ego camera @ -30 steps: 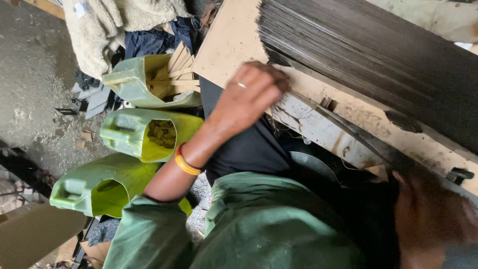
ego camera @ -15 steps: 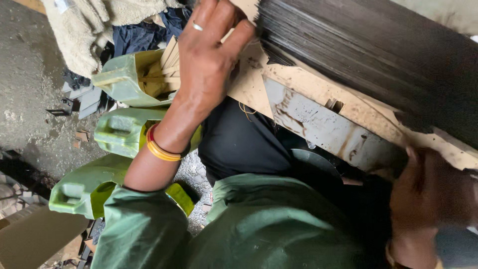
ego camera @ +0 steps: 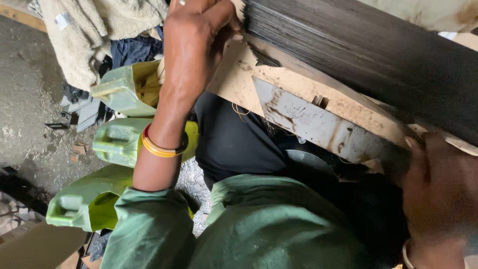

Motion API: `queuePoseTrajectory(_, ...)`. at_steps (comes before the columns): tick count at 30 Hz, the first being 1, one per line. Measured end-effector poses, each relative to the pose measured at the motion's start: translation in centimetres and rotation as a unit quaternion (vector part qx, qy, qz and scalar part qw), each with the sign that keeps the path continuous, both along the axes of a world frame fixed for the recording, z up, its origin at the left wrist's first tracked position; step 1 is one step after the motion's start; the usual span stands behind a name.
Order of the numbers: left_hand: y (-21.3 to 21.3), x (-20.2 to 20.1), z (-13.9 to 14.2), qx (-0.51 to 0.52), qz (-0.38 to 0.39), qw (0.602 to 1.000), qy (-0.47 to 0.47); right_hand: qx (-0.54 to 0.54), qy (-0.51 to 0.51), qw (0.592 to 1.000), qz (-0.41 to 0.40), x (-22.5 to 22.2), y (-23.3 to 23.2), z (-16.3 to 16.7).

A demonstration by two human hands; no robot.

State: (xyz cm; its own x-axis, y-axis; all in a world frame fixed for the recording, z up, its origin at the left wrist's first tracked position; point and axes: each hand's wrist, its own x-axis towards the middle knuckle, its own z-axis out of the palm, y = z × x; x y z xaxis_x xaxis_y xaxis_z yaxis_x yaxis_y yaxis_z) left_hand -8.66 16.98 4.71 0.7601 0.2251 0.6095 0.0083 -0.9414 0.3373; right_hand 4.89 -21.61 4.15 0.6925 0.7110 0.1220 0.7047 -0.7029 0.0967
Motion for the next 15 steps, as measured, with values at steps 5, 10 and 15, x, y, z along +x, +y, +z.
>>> queuePoseTrajectory(5,0.1,-1.4,-1.8,0.022,0.076,0.997,-0.021,0.010,-0.180,0.963,0.202,0.2,1.0,-0.1)
queuePoseTrajectory(10,-1.0,-1.9,-3.1,0.019,0.077,0.996,-0.035,-0.011,-0.138,0.980,0.144,2.7,-1.2,-1.7)
queuePoseTrajectory(15,-2.4,-1.3,-3.4,0.030,0.078,0.996,-0.040,0.049,-0.128,0.982,0.128,3.9,-3.2,-3.5)
